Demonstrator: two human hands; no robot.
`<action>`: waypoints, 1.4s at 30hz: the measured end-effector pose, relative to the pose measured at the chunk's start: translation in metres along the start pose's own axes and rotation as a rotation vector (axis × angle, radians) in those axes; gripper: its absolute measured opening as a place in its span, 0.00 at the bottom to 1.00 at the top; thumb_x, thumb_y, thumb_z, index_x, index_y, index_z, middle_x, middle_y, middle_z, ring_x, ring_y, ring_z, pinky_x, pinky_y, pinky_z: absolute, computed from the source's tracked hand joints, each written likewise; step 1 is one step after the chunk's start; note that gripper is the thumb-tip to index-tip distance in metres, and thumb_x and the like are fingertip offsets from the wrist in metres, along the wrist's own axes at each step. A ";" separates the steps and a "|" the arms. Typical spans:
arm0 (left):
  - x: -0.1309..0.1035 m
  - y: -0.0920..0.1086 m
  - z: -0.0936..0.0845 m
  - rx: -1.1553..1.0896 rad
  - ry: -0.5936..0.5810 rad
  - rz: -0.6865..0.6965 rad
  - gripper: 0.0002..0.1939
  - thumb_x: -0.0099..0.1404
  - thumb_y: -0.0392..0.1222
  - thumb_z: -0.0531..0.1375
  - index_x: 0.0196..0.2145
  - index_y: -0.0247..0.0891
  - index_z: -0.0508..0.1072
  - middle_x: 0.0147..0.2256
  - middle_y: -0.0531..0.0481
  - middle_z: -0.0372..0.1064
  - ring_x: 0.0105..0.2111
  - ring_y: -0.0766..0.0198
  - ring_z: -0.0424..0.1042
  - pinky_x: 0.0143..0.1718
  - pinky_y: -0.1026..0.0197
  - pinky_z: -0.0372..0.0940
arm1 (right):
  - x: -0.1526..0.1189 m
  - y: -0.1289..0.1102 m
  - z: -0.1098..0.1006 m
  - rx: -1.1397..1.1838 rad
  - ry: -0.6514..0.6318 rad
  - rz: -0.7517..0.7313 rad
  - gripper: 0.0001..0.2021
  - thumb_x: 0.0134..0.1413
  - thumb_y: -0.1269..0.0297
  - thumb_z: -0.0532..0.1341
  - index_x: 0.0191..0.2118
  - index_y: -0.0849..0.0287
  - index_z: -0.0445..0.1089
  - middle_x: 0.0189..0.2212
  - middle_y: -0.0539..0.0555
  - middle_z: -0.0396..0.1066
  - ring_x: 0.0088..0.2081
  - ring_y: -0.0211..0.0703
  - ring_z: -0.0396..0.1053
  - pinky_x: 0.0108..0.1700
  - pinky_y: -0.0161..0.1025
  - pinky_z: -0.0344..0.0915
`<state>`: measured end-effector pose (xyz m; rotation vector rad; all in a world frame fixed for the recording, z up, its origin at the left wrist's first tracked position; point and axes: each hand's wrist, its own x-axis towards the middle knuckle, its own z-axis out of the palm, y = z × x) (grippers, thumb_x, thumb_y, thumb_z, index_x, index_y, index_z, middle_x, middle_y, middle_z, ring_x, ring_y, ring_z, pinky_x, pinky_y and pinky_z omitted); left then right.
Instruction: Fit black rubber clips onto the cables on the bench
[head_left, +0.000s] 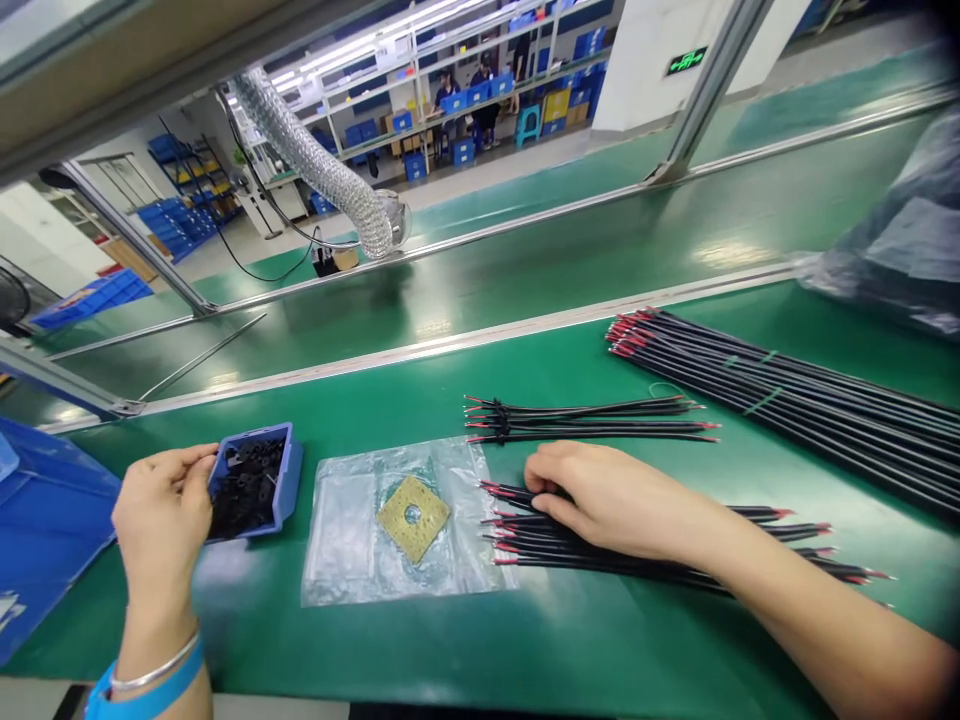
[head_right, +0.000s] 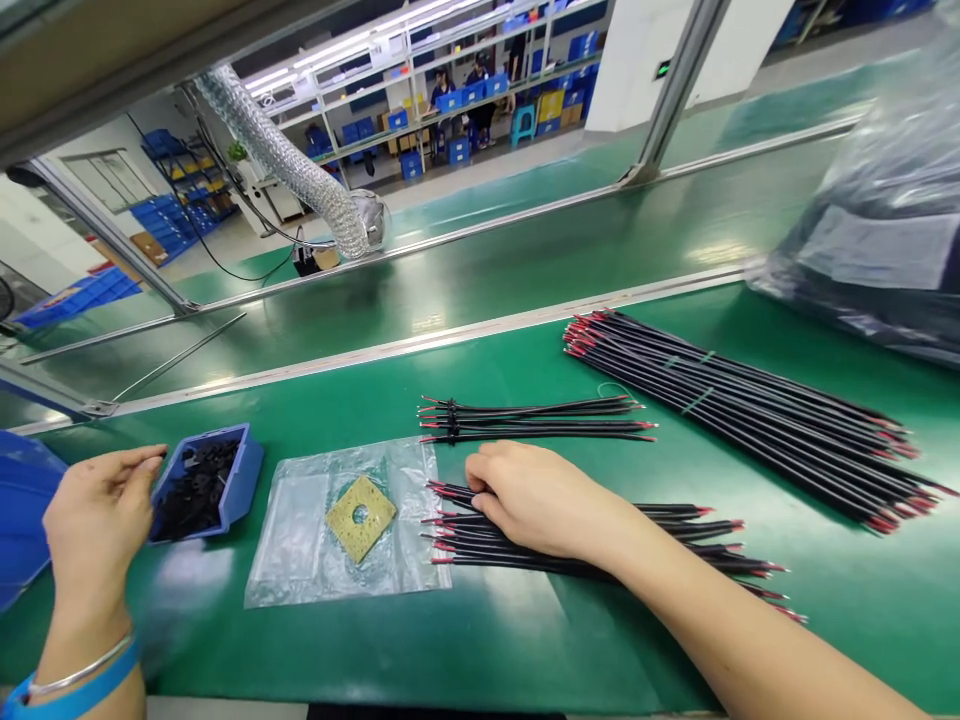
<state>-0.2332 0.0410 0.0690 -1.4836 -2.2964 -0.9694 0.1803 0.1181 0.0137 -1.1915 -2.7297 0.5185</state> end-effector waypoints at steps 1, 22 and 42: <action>-0.007 0.006 0.003 -0.144 0.033 -0.069 0.14 0.63 0.46 0.60 0.41 0.35 0.79 0.33 0.46 0.74 0.32 0.56 0.73 0.39 0.53 0.67 | 0.000 0.000 0.000 -0.003 0.001 -0.002 0.07 0.57 0.72 0.57 0.29 0.56 0.65 0.30 0.52 0.71 0.31 0.44 0.69 0.33 0.37 0.60; -0.113 0.113 0.066 -0.042 -0.434 0.959 0.16 0.66 0.28 0.53 0.51 0.34 0.69 0.28 0.48 0.72 0.27 0.56 0.68 0.28 0.56 0.62 | -0.013 -0.026 0.004 0.151 0.489 -0.295 0.07 0.64 0.71 0.51 0.38 0.59 0.66 0.29 0.51 0.67 0.27 0.38 0.65 0.28 0.35 0.59; -0.147 0.132 0.049 -1.272 -0.620 -0.535 0.15 0.58 0.44 0.69 0.38 0.39 0.69 0.28 0.52 0.69 0.44 0.55 0.77 0.44 0.61 0.71 | -0.020 -0.045 0.019 0.189 0.496 -0.332 0.11 0.63 0.71 0.53 0.36 0.58 0.72 0.25 0.49 0.67 0.26 0.38 0.64 0.26 0.38 0.54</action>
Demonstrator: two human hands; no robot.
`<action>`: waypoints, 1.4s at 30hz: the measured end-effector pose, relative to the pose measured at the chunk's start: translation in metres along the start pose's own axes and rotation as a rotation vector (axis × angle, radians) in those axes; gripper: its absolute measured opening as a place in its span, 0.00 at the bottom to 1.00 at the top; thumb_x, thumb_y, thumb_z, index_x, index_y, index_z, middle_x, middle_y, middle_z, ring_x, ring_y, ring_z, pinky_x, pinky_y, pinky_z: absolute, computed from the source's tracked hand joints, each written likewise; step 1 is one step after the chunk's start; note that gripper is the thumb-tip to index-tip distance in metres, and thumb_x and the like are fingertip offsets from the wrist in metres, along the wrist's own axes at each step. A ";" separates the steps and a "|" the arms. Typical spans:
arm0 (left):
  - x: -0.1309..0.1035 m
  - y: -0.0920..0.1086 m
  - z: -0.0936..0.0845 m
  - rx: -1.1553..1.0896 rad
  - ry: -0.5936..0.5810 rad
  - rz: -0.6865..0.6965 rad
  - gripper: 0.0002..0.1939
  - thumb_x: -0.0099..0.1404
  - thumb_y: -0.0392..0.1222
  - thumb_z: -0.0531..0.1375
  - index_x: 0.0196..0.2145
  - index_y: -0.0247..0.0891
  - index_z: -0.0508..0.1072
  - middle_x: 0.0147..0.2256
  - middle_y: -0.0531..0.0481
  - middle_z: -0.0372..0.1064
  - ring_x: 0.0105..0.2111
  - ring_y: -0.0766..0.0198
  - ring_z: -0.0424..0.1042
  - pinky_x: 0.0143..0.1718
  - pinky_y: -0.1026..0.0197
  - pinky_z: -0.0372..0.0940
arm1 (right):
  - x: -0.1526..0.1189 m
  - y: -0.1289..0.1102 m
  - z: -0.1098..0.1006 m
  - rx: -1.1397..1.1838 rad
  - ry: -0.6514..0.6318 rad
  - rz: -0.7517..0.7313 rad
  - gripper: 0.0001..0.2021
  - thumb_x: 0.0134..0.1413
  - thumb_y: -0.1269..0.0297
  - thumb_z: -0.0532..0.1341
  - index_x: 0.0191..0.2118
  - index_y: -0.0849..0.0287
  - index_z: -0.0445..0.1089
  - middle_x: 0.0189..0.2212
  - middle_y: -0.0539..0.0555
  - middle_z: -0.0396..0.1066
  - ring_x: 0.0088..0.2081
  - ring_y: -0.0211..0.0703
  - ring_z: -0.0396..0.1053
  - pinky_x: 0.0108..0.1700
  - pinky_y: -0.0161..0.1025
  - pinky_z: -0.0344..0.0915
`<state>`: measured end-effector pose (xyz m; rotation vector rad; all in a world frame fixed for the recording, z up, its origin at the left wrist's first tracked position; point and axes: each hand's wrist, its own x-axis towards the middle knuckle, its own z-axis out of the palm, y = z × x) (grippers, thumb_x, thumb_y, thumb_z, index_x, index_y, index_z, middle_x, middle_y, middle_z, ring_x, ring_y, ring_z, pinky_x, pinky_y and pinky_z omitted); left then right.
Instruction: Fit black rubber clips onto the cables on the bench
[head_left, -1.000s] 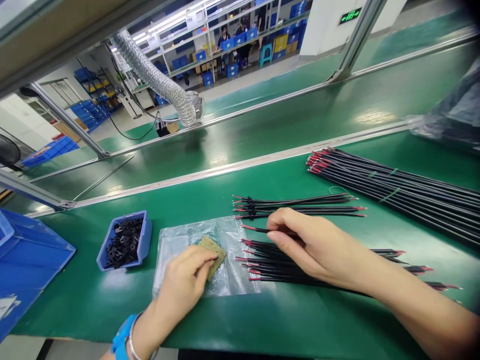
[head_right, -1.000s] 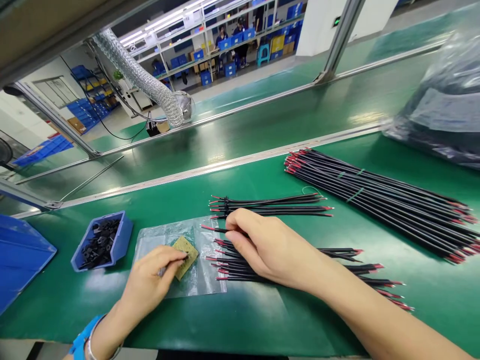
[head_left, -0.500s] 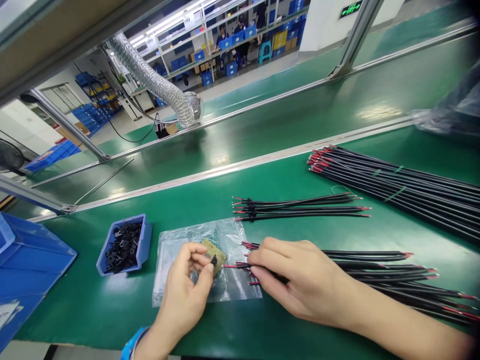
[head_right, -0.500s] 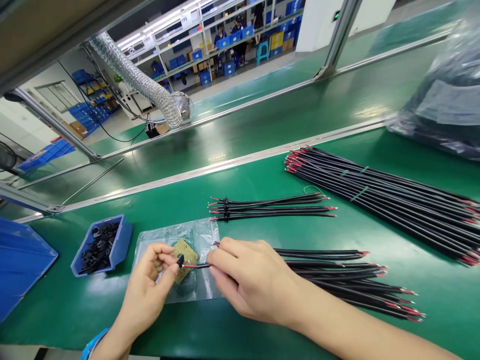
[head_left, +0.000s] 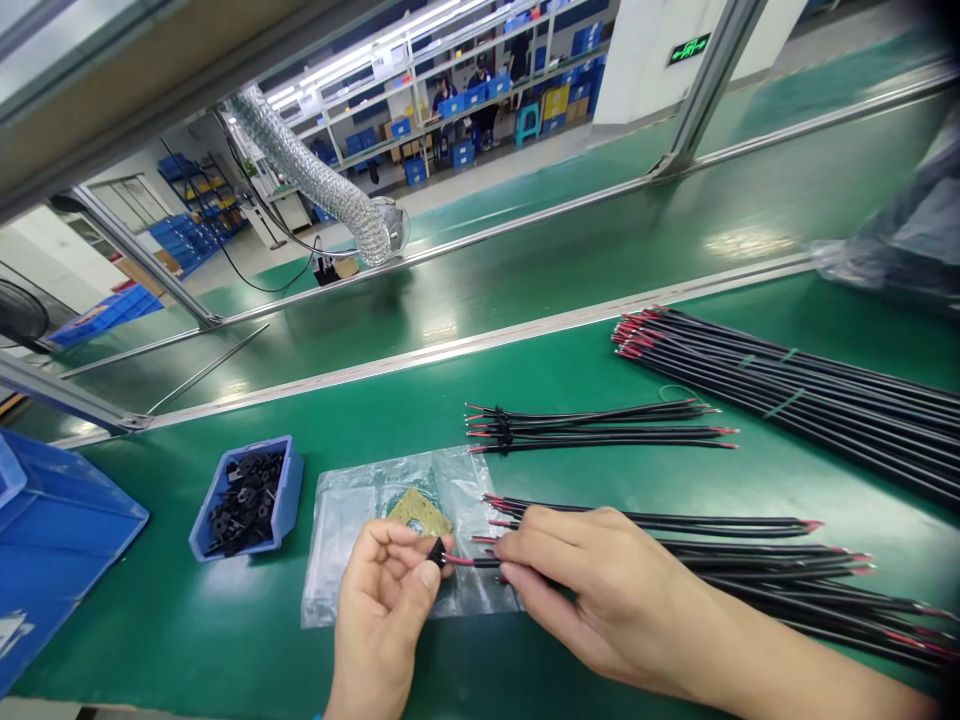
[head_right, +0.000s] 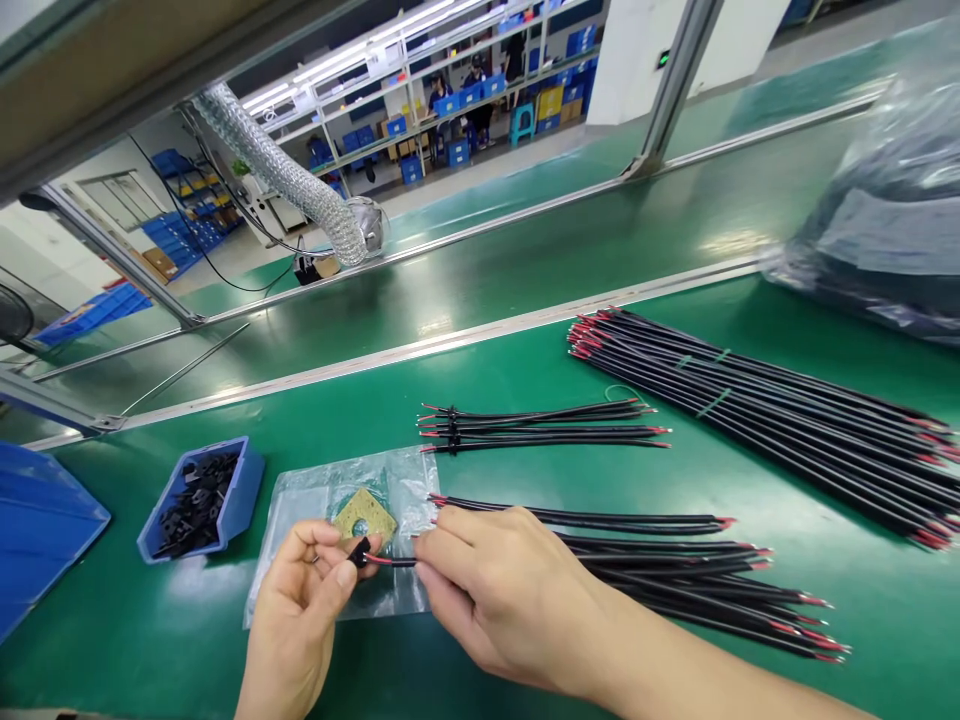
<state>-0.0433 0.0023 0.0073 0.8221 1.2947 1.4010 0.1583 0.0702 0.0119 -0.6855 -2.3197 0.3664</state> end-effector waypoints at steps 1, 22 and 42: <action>0.000 -0.001 -0.001 -0.008 -0.018 0.003 0.15 0.58 0.43 0.70 0.38 0.39 0.69 0.29 0.52 0.70 0.44 0.55 0.77 0.44 0.61 0.71 | 0.000 0.000 -0.001 0.014 -0.015 0.006 0.11 0.63 0.71 0.52 0.36 0.58 0.72 0.26 0.49 0.67 0.26 0.38 0.64 0.27 0.38 0.54; -0.012 -0.006 0.009 -0.127 -0.048 -0.042 0.21 0.46 0.41 0.76 0.37 0.39 0.76 0.35 0.47 0.78 0.39 0.60 0.78 0.41 0.65 0.71 | 0.004 -0.011 -0.011 0.209 -0.109 0.039 0.11 0.63 0.73 0.51 0.36 0.58 0.70 0.27 0.49 0.67 0.27 0.37 0.63 0.28 0.36 0.56; -0.007 -0.004 0.003 0.156 -0.285 0.257 0.13 0.54 0.35 0.72 0.36 0.51 0.83 0.29 0.50 0.74 0.23 0.68 0.73 0.24 0.66 0.69 | -0.008 -0.025 -0.006 0.023 -0.123 -0.080 0.13 0.64 0.73 0.48 0.34 0.59 0.68 0.27 0.52 0.67 0.27 0.40 0.65 0.28 0.37 0.63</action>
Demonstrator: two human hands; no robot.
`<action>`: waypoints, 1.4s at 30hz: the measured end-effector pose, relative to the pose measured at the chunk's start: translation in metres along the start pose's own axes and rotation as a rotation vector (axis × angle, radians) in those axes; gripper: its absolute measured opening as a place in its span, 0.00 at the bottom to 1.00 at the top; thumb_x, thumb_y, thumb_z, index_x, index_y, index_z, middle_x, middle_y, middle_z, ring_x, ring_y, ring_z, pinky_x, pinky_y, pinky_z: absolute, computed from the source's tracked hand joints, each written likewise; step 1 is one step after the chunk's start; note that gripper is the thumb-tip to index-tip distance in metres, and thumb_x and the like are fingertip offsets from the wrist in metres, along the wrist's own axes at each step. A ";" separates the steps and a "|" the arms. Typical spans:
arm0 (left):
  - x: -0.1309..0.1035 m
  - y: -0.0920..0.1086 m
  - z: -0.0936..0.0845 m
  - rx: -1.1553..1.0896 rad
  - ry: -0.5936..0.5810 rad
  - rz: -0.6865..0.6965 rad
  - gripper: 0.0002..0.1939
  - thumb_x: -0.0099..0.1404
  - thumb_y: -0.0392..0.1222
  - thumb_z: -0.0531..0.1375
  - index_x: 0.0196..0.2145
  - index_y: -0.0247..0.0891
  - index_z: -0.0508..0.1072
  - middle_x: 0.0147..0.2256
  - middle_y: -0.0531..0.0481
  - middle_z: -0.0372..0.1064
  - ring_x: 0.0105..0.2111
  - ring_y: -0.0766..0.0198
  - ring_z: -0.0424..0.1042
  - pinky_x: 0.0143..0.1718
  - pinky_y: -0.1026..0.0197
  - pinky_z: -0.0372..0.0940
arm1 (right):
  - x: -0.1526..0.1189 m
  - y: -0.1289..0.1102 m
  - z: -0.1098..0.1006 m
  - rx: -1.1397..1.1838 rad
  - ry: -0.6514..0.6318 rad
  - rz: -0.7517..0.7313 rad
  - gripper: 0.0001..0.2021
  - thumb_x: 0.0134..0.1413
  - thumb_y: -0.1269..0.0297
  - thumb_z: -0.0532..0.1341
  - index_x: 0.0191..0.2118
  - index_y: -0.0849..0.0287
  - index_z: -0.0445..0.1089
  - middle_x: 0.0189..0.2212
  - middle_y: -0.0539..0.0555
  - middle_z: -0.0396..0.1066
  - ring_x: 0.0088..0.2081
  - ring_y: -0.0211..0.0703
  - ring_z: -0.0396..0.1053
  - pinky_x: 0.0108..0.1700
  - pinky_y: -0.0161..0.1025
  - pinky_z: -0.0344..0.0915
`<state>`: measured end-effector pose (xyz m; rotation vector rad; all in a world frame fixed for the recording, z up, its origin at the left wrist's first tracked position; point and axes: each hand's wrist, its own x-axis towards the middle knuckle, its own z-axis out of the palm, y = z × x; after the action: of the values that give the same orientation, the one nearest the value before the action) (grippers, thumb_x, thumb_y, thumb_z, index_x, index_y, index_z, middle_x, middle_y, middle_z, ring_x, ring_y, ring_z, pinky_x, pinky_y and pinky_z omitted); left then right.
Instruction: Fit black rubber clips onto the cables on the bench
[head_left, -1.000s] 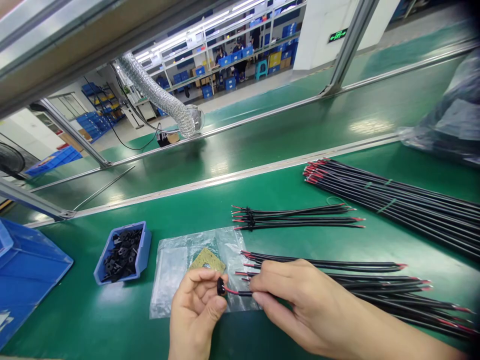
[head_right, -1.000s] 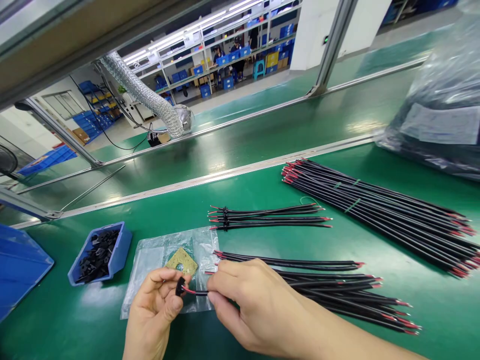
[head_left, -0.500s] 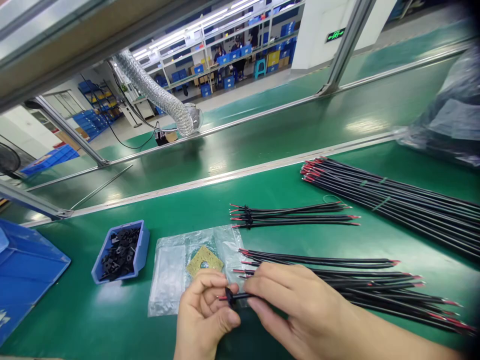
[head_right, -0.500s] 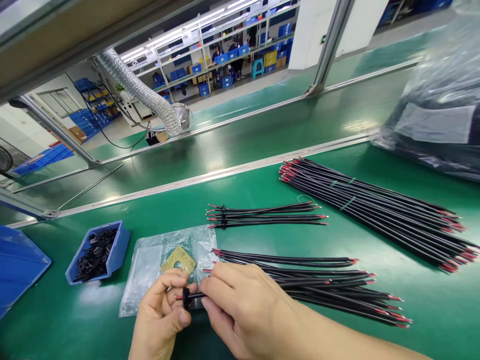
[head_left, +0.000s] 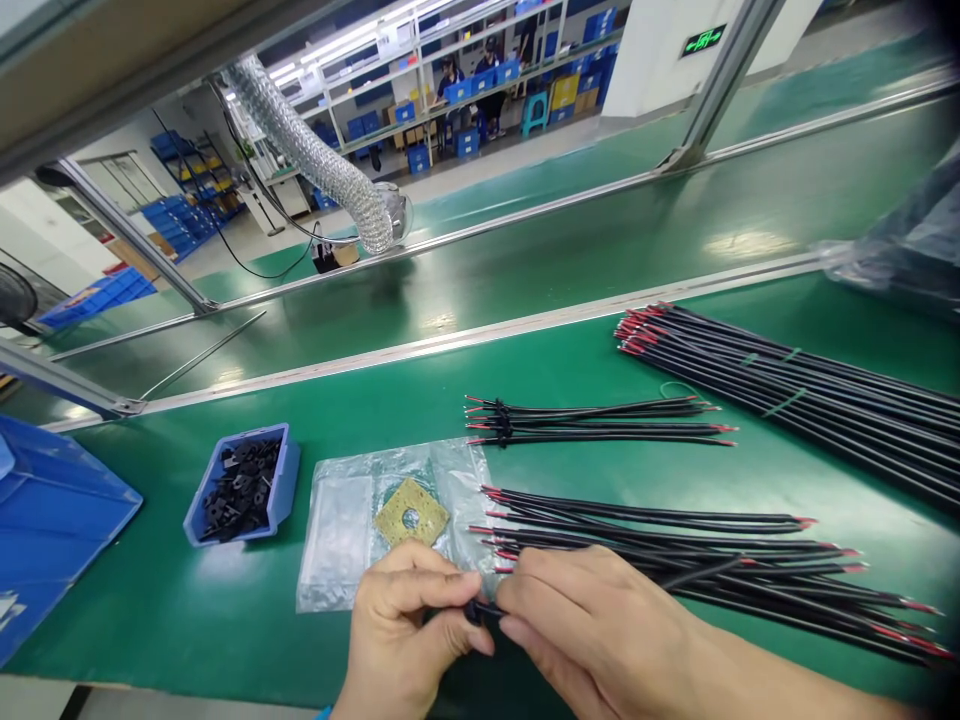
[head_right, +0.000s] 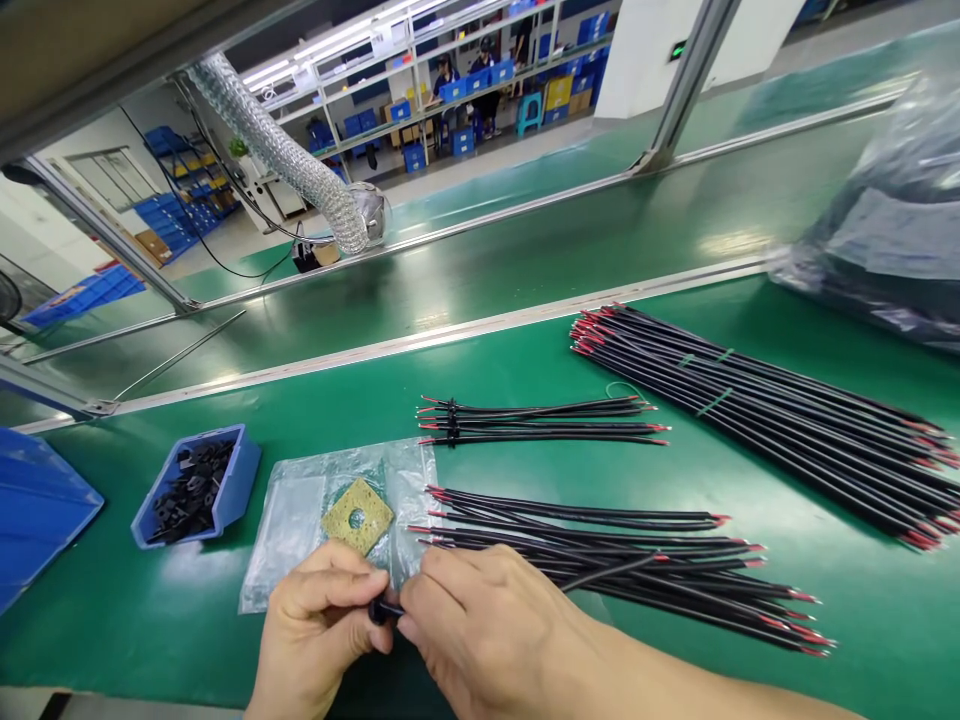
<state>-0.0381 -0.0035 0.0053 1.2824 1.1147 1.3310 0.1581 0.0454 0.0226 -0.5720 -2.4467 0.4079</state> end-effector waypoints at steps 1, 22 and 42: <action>0.001 0.001 -0.001 0.021 -0.008 0.018 0.13 0.54 0.35 0.71 0.37 0.51 0.83 0.29 0.50 0.74 0.23 0.68 0.73 0.24 0.66 0.70 | 0.001 0.000 0.001 0.002 0.008 0.007 0.13 0.64 0.74 0.48 0.34 0.58 0.68 0.27 0.52 0.67 0.27 0.40 0.65 0.28 0.37 0.63; 0.008 0.004 0.011 0.201 0.105 0.071 0.09 0.54 0.39 0.72 0.35 0.48 0.84 0.25 0.51 0.71 0.25 0.66 0.70 0.26 0.67 0.64 | 0.002 0.011 0.004 0.086 -0.054 0.062 0.12 0.63 0.74 0.48 0.32 0.60 0.66 0.26 0.51 0.65 0.27 0.39 0.62 0.29 0.37 0.61; 0.004 0.010 -0.053 0.349 0.263 -0.100 0.16 0.59 0.45 0.68 0.45 0.40 0.78 0.39 0.45 0.77 0.36 0.59 0.77 0.39 0.61 0.74 | 0.010 0.050 -0.019 -0.244 0.191 0.019 0.08 0.64 0.73 0.54 0.41 0.64 0.70 0.30 0.55 0.70 0.31 0.41 0.66 0.33 0.37 0.63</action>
<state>-0.0910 -0.0010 0.0142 1.3002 1.6303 1.2934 0.1781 0.0964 0.0219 -0.7021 -2.3224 0.0573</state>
